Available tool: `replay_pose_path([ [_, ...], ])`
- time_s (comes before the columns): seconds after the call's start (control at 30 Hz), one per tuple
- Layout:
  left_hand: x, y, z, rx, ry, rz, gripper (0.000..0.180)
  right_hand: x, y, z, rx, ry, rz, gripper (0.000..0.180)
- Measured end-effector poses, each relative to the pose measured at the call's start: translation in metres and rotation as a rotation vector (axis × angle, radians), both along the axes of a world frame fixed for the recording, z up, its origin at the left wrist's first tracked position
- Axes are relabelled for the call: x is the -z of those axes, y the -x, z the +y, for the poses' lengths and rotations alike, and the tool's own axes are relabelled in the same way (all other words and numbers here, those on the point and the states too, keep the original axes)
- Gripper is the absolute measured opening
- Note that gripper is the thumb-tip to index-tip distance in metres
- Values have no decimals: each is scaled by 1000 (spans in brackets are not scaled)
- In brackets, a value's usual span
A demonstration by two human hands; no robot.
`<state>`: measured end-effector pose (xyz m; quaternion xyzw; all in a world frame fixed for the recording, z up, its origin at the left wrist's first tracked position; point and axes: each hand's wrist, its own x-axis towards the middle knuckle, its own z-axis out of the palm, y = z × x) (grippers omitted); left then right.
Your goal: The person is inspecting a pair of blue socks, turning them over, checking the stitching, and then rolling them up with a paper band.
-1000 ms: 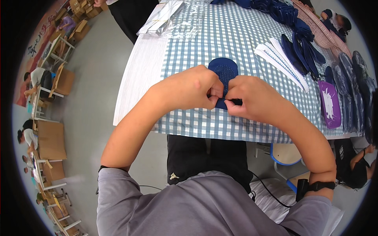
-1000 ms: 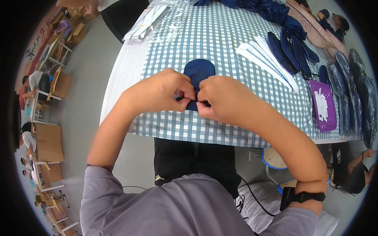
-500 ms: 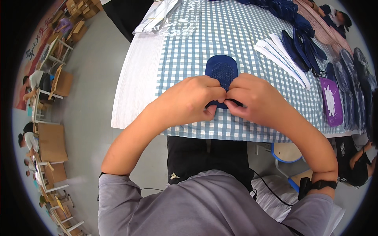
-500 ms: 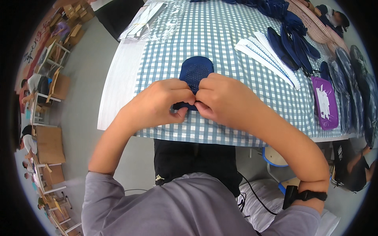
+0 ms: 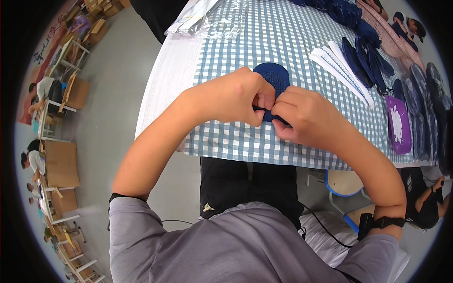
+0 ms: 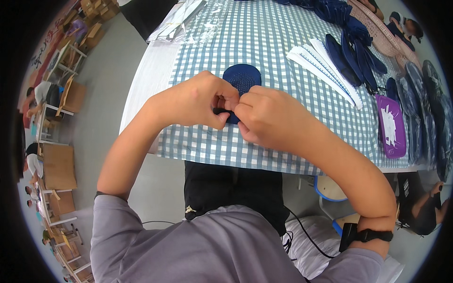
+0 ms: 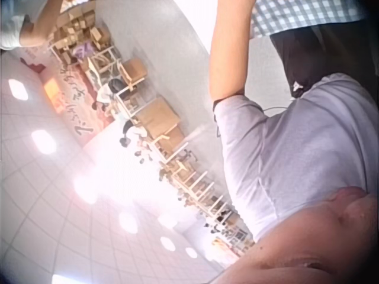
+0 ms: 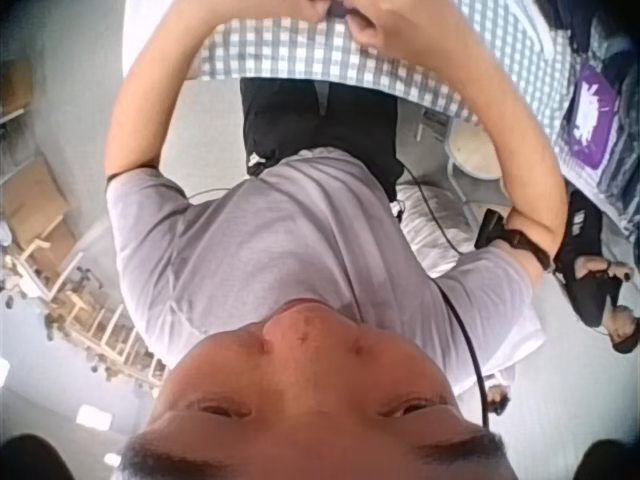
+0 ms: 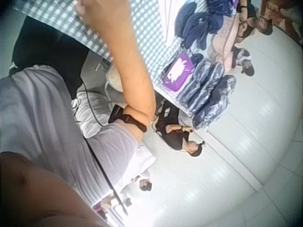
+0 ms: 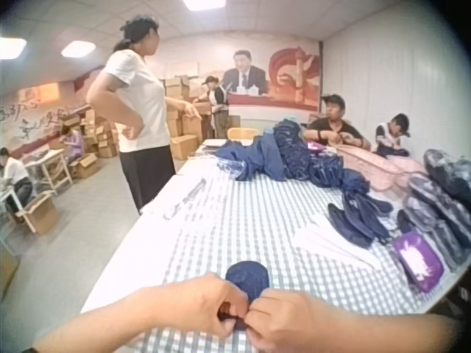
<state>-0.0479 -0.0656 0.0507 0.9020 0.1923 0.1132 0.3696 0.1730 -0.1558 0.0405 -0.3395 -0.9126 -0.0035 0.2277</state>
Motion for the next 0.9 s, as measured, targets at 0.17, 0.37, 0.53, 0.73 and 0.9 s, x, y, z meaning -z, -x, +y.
replay_pose_path([
  [0.17, -4, 2, 4, -32, -5, 44, 15, -7, -1, 11, 58, 146, 2, 12],
  [0.37, -3, 7, -18, -12, -244, -61, 18, -6, -5, 22, 90, 289, 68, 14],
  [0.53, 14, 8, -27, -32, -422, -120, 27, -6, -8, 20, 106, 322, 82, 13],
  [0.73, 15, 6, -21, -31, -379, -134, 28, 1, -13, 14, -11, 85, 88, 13],
  [0.9, 8, 1, -14, -21, -280, -84, 26, 5, -12, 6, -89, -110, 42, 20],
])
